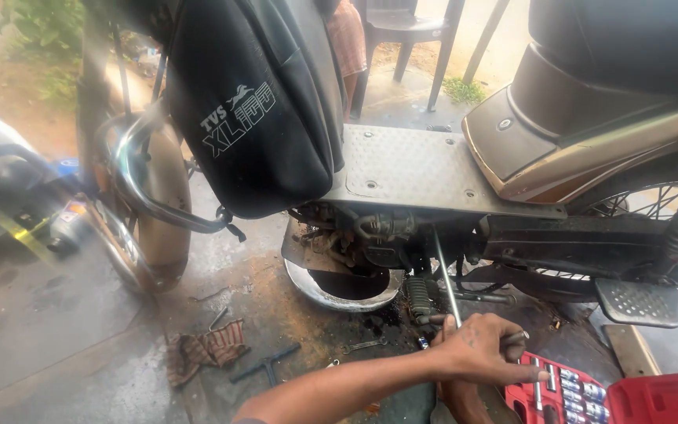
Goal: The person uses several wrenches and a hammer to loosen and remove components from the underside of a motorcycle engine positioned over a pan. They handle different tools one at a time and place them on the ground.
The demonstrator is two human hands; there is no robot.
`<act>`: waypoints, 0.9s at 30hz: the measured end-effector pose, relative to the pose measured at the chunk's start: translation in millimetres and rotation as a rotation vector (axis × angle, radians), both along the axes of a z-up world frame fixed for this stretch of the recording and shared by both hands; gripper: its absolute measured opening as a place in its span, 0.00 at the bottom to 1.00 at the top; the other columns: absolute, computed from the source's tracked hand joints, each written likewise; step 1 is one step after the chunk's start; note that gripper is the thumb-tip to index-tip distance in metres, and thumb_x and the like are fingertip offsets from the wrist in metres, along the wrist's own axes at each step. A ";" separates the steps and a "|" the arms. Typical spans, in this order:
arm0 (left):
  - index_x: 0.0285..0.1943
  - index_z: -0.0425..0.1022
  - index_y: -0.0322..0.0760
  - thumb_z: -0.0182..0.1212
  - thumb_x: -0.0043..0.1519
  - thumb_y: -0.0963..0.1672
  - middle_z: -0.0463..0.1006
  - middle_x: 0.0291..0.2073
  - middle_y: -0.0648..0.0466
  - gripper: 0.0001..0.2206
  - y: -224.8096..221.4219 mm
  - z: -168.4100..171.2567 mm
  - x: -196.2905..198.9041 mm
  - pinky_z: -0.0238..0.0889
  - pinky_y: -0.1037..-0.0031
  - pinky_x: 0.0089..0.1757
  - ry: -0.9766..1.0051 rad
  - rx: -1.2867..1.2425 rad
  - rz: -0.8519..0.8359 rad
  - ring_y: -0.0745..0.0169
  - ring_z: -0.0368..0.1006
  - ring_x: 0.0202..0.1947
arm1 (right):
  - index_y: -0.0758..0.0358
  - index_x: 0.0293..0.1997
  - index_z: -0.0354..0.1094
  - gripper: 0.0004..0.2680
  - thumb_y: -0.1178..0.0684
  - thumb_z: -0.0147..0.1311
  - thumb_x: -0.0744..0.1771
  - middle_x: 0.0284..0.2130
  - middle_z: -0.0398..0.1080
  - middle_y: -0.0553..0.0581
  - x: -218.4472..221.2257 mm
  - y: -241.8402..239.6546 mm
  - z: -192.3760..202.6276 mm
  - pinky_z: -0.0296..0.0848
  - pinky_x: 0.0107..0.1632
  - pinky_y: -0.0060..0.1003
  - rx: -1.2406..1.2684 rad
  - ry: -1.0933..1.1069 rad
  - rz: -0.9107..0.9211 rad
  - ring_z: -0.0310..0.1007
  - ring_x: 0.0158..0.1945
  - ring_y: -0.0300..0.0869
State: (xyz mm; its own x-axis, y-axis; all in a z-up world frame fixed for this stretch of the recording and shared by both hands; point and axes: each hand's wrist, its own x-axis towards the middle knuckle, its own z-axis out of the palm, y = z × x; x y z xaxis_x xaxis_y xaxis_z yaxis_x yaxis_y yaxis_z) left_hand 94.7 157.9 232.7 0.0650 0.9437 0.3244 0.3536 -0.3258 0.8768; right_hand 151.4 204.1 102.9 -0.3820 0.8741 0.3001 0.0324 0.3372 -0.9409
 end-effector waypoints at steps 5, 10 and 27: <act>0.17 0.56 0.38 0.69 0.52 0.57 0.61 0.14 0.61 0.29 -2.6 -8.2 0.4 0.52 0.75 0.26 0.025 0.091 0.014 0.73 0.58 0.19 | 0.65 0.43 0.69 0.14 0.44 0.44 0.73 0.26 0.61 0.51 -1.1 -1.5 0.4 0.61 0.30 0.32 0.012 -0.029 -0.031 0.59 0.28 0.36; 0.15 0.53 0.38 0.68 0.56 0.54 0.57 0.11 0.62 0.29 1.6 -20.5 4.5 0.47 0.75 0.25 -0.002 0.140 0.051 0.76 0.53 0.16 | 0.65 0.43 0.71 0.13 0.44 0.46 0.72 0.23 0.61 0.49 7.4 -1.6 4.0 0.59 0.27 0.30 0.014 -0.091 -0.063 0.58 0.24 0.34; 0.15 0.55 0.40 0.68 0.60 0.49 0.58 0.12 0.61 0.26 -7.9 -3.5 4.9 0.46 0.75 0.22 -0.039 0.140 0.162 0.74 0.52 0.16 | 0.65 0.46 0.62 0.09 0.51 0.54 0.69 0.27 0.64 0.47 23.6 11.9 -10.0 0.66 0.28 0.30 0.438 -0.127 0.066 0.65 0.27 0.34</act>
